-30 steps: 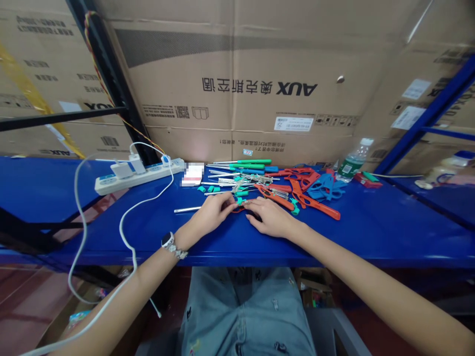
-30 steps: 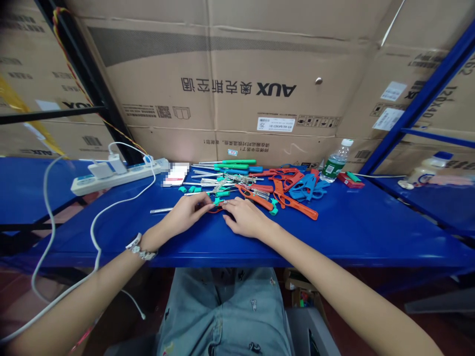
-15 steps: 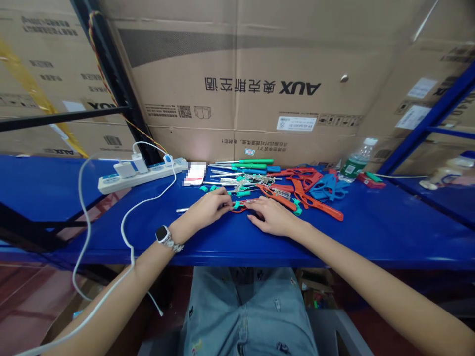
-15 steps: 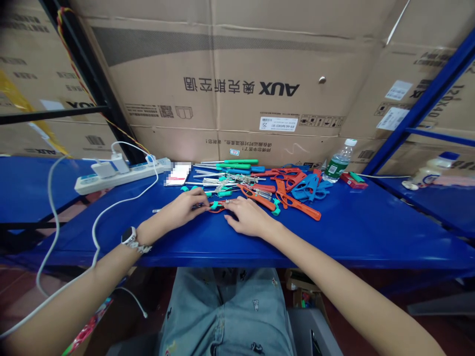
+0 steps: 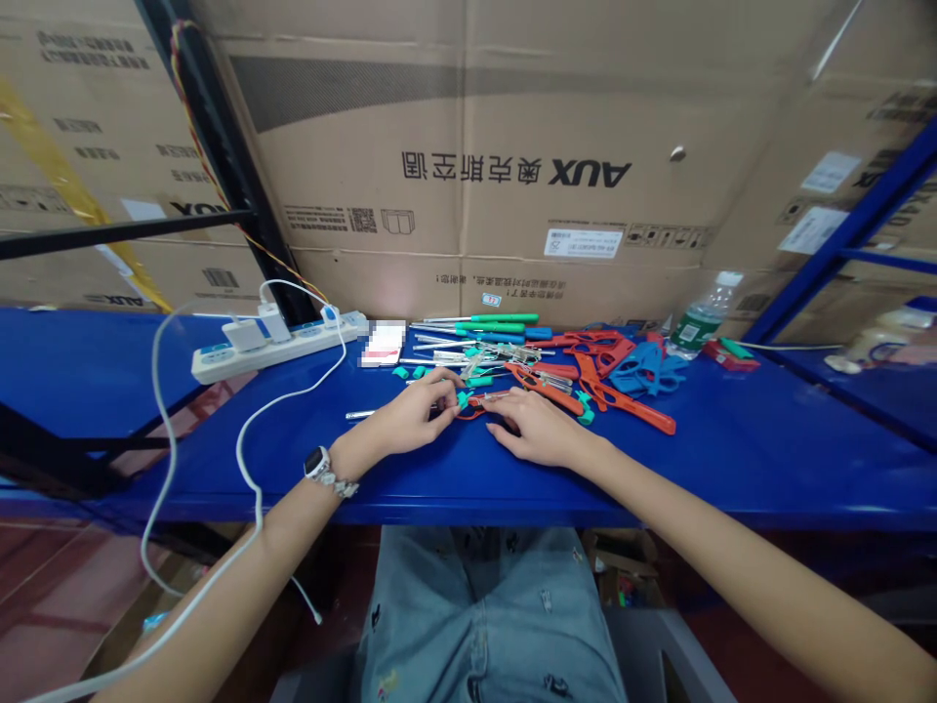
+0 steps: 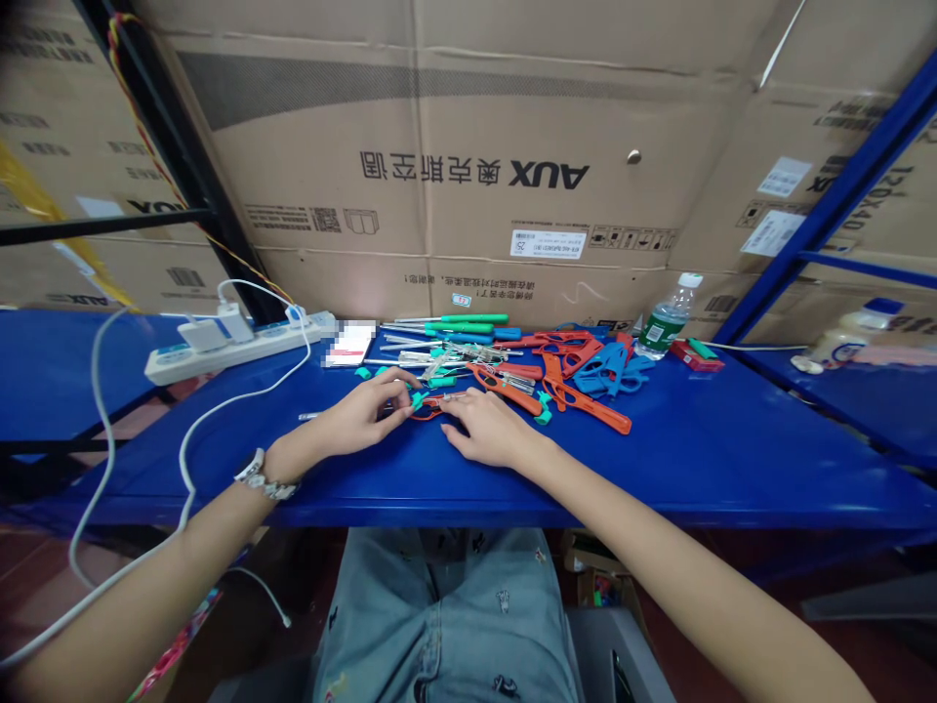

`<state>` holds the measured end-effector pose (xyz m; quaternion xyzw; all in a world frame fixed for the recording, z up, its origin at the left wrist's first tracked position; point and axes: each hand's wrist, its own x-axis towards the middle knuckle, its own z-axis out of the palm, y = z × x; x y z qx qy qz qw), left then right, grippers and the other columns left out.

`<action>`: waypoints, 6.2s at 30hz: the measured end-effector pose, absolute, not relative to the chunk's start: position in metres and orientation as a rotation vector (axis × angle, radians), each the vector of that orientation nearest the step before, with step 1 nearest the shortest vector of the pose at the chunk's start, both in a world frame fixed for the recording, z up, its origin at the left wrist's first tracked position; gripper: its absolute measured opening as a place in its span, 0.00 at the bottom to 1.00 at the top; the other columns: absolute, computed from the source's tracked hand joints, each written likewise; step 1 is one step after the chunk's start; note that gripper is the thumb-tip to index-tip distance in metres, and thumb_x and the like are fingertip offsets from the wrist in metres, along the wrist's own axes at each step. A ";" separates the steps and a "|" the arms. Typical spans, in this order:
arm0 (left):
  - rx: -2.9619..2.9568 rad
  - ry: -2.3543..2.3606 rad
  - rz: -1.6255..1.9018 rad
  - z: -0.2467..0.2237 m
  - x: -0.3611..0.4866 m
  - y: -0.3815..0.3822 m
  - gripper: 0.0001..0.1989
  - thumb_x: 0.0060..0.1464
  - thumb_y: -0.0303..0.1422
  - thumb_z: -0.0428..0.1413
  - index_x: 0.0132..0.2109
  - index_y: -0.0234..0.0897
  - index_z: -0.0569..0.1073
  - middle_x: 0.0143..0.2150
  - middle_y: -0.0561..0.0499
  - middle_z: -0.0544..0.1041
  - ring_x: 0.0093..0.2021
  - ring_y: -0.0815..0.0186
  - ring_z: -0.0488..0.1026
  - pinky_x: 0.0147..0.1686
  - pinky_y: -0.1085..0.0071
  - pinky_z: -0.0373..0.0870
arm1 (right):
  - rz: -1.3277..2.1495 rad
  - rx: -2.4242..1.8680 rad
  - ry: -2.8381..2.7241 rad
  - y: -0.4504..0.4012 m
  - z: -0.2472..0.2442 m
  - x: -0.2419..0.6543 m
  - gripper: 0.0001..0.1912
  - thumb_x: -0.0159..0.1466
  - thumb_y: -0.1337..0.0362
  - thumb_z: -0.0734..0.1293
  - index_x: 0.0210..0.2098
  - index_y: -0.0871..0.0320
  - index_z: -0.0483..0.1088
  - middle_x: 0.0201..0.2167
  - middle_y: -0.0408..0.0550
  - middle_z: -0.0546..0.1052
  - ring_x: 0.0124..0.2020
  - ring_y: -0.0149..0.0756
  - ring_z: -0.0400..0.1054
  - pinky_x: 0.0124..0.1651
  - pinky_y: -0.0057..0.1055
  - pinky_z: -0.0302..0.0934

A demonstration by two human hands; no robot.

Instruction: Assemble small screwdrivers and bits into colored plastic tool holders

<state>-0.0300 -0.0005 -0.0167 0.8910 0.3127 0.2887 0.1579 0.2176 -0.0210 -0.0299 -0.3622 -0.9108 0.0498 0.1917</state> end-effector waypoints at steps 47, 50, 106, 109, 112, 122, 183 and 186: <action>1.621 0.803 0.997 -0.025 -0.015 0.011 0.13 0.56 0.38 0.65 0.41 0.33 0.75 0.35 0.50 0.79 0.33 0.67 0.78 0.37 0.68 0.78 | -0.013 -0.839 -2.570 0.012 -0.011 0.208 0.10 0.70 0.68 0.65 0.41 0.57 0.80 0.36 0.49 0.81 0.35 0.35 0.72 0.37 0.29 0.57; 1.883 0.814 1.045 -0.024 -0.017 0.009 0.13 0.62 0.40 0.61 0.43 0.34 0.78 0.39 0.47 0.81 0.36 0.65 0.79 0.39 0.67 0.77 | -0.041 -0.858 -2.581 0.016 -0.012 0.211 0.11 0.70 0.68 0.65 0.39 0.57 0.81 0.30 0.48 0.80 0.30 0.34 0.69 0.35 0.29 0.54; 2.404 1.045 0.904 -0.029 -0.028 0.026 0.06 0.57 0.27 0.59 0.37 0.37 0.82 0.33 0.47 0.82 0.30 0.65 0.76 0.35 0.69 0.71 | 0.074 -1.072 -2.551 -0.014 -0.028 0.223 0.15 0.71 0.64 0.63 0.53 0.58 0.76 0.49 0.53 0.77 0.50 0.42 0.73 0.51 0.39 0.68; 2.364 1.031 0.921 -0.028 -0.027 0.026 0.06 0.56 0.29 0.60 0.37 0.38 0.82 0.33 0.48 0.82 0.30 0.65 0.76 0.35 0.69 0.71 | 0.094 -1.063 -2.563 -0.014 -0.027 0.223 0.15 0.71 0.64 0.63 0.53 0.57 0.76 0.49 0.53 0.77 0.50 0.42 0.73 0.51 0.39 0.69; 2.338 1.023 0.904 -0.027 -0.026 0.026 0.06 0.57 0.30 0.59 0.37 0.38 0.83 0.32 0.48 0.83 0.31 0.64 0.77 0.36 0.68 0.72 | 0.102 -1.049 -2.587 -0.015 -0.026 0.224 0.15 0.71 0.64 0.63 0.54 0.57 0.76 0.49 0.54 0.77 0.51 0.42 0.73 0.52 0.40 0.69; 2.554 1.007 0.640 -0.015 -0.019 0.048 0.07 0.49 0.25 0.61 0.34 0.40 0.83 0.33 0.48 0.82 0.34 0.62 0.76 0.36 0.68 0.68 | 0.065 -1.051 -2.580 -0.016 -0.029 0.225 0.15 0.72 0.63 0.62 0.54 0.58 0.74 0.50 0.54 0.77 0.52 0.43 0.72 0.52 0.41 0.69; 2.716 0.818 0.699 -0.034 -0.038 0.031 0.09 0.66 0.32 0.57 0.41 0.36 0.82 0.41 0.46 0.72 0.41 0.62 0.72 0.44 0.63 0.72 | -0.229 -1.531 -2.478 -0.018 -0.008 0.165 0.11 0.69 0.62 0.64 0.42 0.59 0.78 0.46 0.55 0.77 0.49 0.46 0.71 0.40 0.34 0.63; 2.712 0.793 0.707 -0.034 -0.038 0.032 0.08 0.65 0.31 0.57 0.42 0.36 0.82 0.40 0.47 0.72 0.40 0.62 0.73 0.43 0.63 0.72 | -0.195 -1.538 -2.474 -0.015 -0.008 0.167 0.10 0.70 0.63 0.64 0.42 0.59 0.77 0.45 0.55 0.78 0.47 0.45 0.72 0.41 0.34 0.63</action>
